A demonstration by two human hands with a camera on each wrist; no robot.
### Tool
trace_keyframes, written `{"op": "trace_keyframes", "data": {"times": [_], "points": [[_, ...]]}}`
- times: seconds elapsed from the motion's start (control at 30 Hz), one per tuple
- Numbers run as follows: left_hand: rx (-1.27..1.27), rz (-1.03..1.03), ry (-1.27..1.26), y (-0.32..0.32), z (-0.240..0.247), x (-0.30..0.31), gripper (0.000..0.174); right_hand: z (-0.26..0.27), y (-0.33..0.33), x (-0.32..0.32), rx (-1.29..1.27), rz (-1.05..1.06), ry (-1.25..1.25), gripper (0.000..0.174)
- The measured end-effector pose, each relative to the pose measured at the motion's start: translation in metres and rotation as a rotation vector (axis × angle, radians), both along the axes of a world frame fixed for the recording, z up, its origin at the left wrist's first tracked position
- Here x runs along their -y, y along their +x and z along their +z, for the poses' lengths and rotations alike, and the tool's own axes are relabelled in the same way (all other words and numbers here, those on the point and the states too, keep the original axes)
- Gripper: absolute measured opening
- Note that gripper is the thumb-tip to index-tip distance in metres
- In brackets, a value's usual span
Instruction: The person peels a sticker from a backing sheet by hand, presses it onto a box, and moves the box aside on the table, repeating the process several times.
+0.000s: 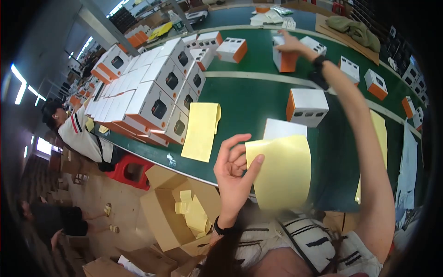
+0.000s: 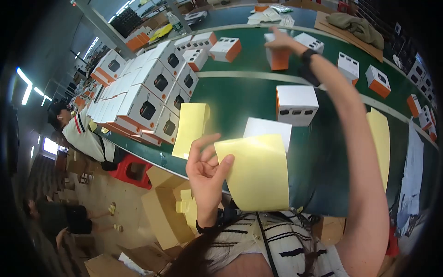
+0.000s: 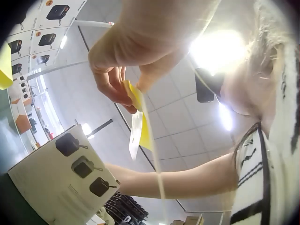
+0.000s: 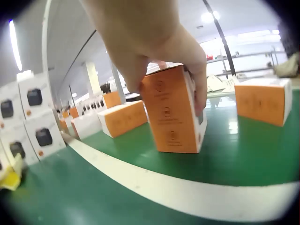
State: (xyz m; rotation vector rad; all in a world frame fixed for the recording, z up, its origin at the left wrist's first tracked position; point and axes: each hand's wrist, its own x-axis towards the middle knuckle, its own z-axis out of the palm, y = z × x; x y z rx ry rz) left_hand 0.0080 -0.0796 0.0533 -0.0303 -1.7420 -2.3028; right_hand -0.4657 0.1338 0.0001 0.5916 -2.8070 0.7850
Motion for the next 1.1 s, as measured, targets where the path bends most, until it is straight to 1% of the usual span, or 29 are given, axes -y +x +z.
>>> {"op": "trace_keyframes", "data": {"times": [0.07, 0.13, 0.17, 0.2, 0.27, 0.33, 0.4, 0.43, 0.47, 0.5, 0.53, 0.6, 0.63, 0.67, 0.7, 0.73, 0.8, 0.83, 0.9, 0.93, 1.0, 1.1], "points": [[-0.013, 0.001, 0.006, -0.002, -0.004, 0.002, 0.043, 0.027, 0.053, -0.049, 0.219, 0.125, -0.276, 0.085], [0.019, -0.016, -0.054, -0.004, -0.003, -0.001, 0.041, 0.054, 0.13, -0.096, 0.117, 0.118, -0.143, 0.086], [-0.017, -0.045, -0.099, -0.006, -0.002, -0.003, 0.041, 0.042, 0.154, -0.13, -0.093, 0.134, -0.054, 0.088], [0.01, -0.052, -0.091, -0.008, -0.003, -0.006, 0.041, 0.037, 0.18, -0.152, -0.31, 0.154, 0.036, 0.091], [-0.081, -0.141, -0.083, -0.012, -0.004, -0.013, 0.042, 0.055, 0.262, -0.163, -0.005, 0.082, -0.08, 0.095], [-0.108, -0.152, -0.102, -0.014, -0.002, -0.02, 0.041, 0.05, 0.321, -0.171, 0.046, 0.054, -0.12, 0.1], [-0.112, -0.187, -0.016, -0.014, -0.001, -0.027, 0.04, 0.055, 0.377, -0.151, 0.214, 0.082, -0.283, 0.104], [-0.104, -0.195, -0.014, -0.013, -0.003, -0.029, 0.04, 0.052, 0.392, -0.142, 0.229, 0.131, -0.259, 0.105], [-0.106, -0.21, -0.034, -0.013, -0.004, -0.031, 0.04, 0.048, 0.404, -0.134, 0.239, 0.18, -0.236, 0.106], [-0.109, -0.227, -0.055, -0.013, -0.005, -0.033, 0.04, 0.053, 0.414, -0.128, 0.304, 0.113, -0.153, 0.106], [-0.102, -0.239, -0.056, -0.012, -0.004, -0.037, 0.04, 0.065, 0.424, -0.118, 0.363, 0.095, -0.167, 0.102], [-0.108, -0.223, -0.11, -0.01, -0.002, -0.042, 0.036, 0.067, 0.438, -0.11, -0.056, 0.153, -0.144, 0.082], [-0.1, -0.229, -0.111, -0.01, -0.003, -0.045, 0.036, 0.081, 0.446, -0.099, -0.089, 0.084, -0.255, 0.069], [-0.158, -0.209, -0.153, -0.009, -0.006, -0.048, 0.033, 0.094, 0.456, -0.08, -0.121, 0.015, -0.366, 0.057], [-0.216, -0.19, -0.196, -0.008, -0.008, -0.05, 0.03, 0.093, 0.468, -0.057, -0.106, -0.084, -0.658, 0.042], [-0.206, -0.199, -0.203, -0.008, -0.008, -0.051, 0.03, 0.09, 0.473, -0.046, -0.115, -0.042, -0.718, 0.035], [-0.192, -0.243, -0.207, -0.008, -0.009, -0.055, 0.027, 0.09, 0.472, -0.03, -0.157, 0.119, -0.523, 0.025], [-0.191, -0.252, -0.207, -0.009, -0.01, -0.057, 0.027, 0.089, 0.473, -0.023, -0.158, 0.109, -0.524, 0.025], [-0.227, -0.254, -0.22, -0.009, -0.012, -0.059, 0.026, 0.081, 0.476, -0.011, -0.078, -0.014, -0.628, 0.019], [-0.225, -0.258, -0.222, -0.01, -0.013, -0.058, 0.026, 0.075, 0.474, -0.009, -0.077, -0.017, -0.631, 0.019], [-0.284, -0.215, -0.335, -0.011, -0.013, -0.058, 0.023, 0.065, 0.47, -0.007, -0.206, -0.047, -0.65, 0.022], [-0.229, -0.217, -0.273, -0.008, -0.009, -0.061, 0.018, 0.061, 0.473, -0.003, -0.248, -0.084, -0.688, 0.021]]}}
